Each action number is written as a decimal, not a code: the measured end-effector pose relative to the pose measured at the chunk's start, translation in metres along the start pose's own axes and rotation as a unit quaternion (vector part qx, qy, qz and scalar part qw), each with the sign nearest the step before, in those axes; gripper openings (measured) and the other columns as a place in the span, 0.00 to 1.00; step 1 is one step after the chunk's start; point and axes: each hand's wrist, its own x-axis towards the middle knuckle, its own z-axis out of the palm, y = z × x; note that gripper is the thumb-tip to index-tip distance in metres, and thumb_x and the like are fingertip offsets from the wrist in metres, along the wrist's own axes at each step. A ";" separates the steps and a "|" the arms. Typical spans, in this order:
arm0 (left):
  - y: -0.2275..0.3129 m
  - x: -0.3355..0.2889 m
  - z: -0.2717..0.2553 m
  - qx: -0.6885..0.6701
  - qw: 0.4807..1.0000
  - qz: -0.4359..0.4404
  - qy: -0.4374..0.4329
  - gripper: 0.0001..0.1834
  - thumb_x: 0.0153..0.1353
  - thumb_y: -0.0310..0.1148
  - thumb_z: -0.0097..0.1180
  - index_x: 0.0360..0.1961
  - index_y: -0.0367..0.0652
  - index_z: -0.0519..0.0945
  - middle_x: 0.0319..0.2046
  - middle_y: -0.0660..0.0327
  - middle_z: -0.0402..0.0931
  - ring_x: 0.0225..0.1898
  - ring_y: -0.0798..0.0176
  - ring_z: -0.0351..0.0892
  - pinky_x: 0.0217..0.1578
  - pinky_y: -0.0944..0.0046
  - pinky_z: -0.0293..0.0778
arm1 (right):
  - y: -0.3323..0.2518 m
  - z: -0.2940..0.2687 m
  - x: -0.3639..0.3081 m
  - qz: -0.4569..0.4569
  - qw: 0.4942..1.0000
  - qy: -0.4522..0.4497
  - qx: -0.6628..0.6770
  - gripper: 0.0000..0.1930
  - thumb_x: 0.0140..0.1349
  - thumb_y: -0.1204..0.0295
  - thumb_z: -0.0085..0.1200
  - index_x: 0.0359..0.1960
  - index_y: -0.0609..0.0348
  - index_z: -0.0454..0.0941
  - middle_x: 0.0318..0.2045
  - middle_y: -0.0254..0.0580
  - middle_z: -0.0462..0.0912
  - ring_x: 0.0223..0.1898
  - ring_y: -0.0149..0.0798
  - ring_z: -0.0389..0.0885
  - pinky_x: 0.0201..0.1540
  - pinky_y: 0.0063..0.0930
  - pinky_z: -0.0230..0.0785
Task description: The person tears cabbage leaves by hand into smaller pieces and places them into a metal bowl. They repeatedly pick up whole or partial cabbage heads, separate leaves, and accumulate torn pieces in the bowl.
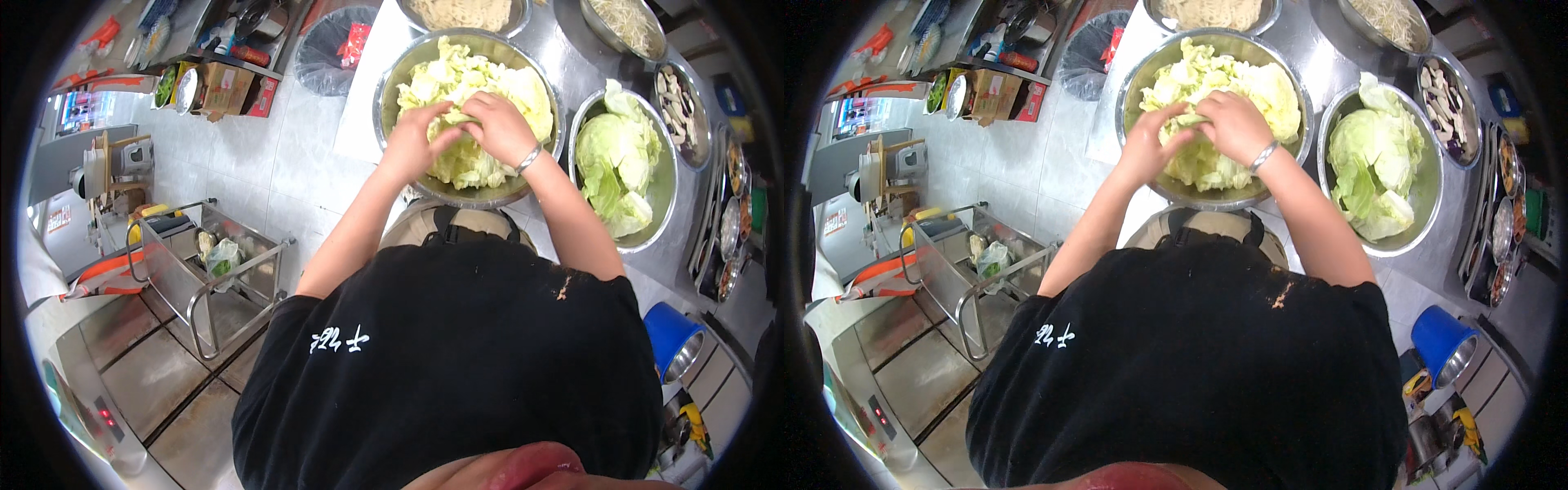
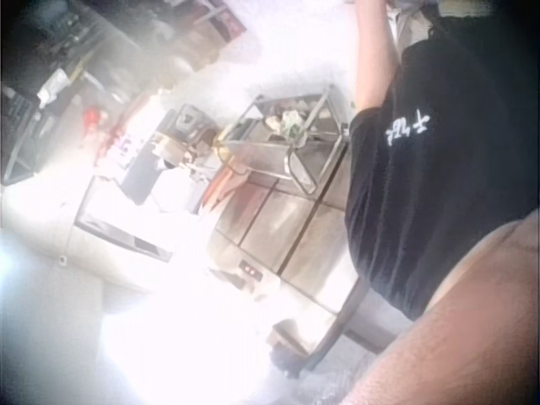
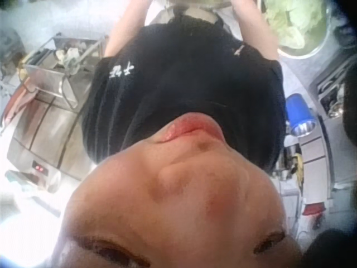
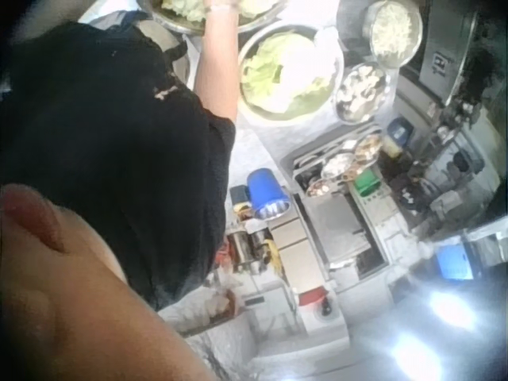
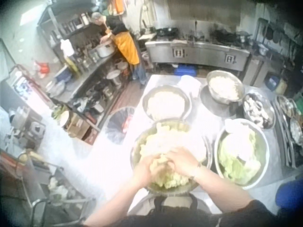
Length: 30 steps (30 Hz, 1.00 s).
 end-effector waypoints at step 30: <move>0.026 0.006 -0.020 -0.369 0.904 -0.150 0.151 0.18 0.61 0.40 0.64 0.42 0.37 0.76 0.32 0.55 0.78 0.32 0.63 0.77 0.35 0.61 0.75 | -0.081 0.014 -0.009 0.262 0.898 0.131 0.329 0.15 0.72 0.67 0.49 0.53 0.64 0.71 0.42 0.47 0.79 0.42 0.36 0.77 0.47 0.30 0.70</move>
